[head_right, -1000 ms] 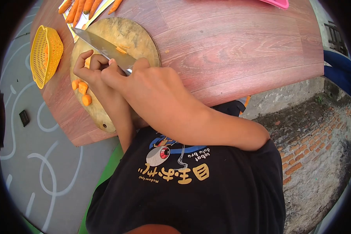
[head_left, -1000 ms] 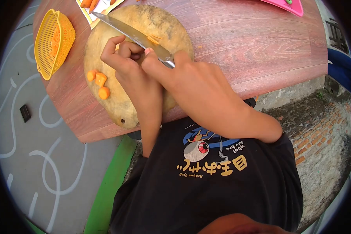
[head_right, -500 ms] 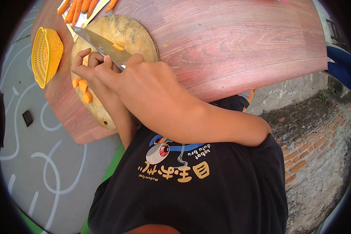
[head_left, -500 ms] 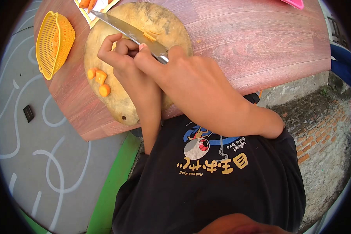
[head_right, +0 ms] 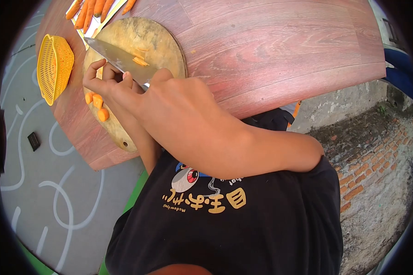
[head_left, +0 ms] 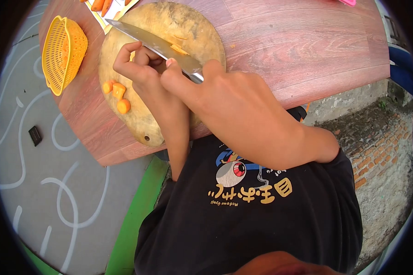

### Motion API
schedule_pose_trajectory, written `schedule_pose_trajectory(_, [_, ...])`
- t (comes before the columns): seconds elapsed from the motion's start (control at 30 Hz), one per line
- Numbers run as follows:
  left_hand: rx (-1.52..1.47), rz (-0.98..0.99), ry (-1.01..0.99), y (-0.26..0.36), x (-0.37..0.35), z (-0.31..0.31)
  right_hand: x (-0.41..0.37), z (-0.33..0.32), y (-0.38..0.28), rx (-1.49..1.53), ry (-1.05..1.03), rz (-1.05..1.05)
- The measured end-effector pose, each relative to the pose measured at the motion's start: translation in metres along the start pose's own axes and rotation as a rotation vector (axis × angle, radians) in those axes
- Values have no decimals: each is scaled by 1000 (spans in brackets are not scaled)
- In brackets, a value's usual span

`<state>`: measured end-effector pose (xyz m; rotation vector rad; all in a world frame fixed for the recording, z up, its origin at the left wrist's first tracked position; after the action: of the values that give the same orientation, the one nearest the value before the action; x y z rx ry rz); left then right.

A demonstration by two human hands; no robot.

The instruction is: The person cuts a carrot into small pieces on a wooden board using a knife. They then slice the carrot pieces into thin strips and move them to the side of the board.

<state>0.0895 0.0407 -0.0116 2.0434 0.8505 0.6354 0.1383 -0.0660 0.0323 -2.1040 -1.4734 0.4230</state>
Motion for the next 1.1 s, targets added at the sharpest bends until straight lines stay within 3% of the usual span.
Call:
schedule_pose_trajectory(0.27, [-200, -139, 24, -9, 0, 0, -1, 1, 2, -28, 2, 23])
schedule_pose_trajectory(0.33, [101, -21, -51, -6, 2, 0, 6, 7, 5, 25, -17, -6])
schedule_pose_trajectory(0.43, [-89, -51, 31, -2, -1, 0, -4, -4, -1, -31, -5, -7])
schedule_pose_trajectory(0.57, [37, -78, -4, -2, -2, -2, 2, 8, 1, -2, -25, 0])
schedule_pose_trajectory(0.67, [-234, -122, 83, -5, 0, -3, 0, -1, -1, -5, 8, -2])
schedule_pose_trajectory(0.73, [70, -61, -28, -5, 1, -2, 12, 13, 7, 7, -33, -4])
schedule_pose_trajectory(0.83, [-132, -33, 42, -2, -1, -1, -3, -3, -6, -94, 39, 6])
schedule_pose_trajectory(0.93, [-45, -68, 5, -2, -1, -2, 8, 15, 10, 53, -48, 1])
schedule_pose_trajectory(1.03, [-48, -26, 1, -1, -2, -3, -2, -2, -6, -21, 57, -20])
schedule_pose_trajectory(1.1, [8, 17, 10, 0, 1, -2, 7, 3, 4, 0, 9, -12])
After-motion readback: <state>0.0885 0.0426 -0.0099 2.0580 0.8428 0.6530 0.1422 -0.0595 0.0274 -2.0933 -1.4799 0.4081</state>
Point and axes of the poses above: each hand's wrist, its own x-axis towards the middle knuckle, its own z-axis out of the palm, y = z × x, the point moved 8 cm from there along x, towards the middle knuckle, and after that the axes turned 4 degrees about -y, right-handed, at the moved point
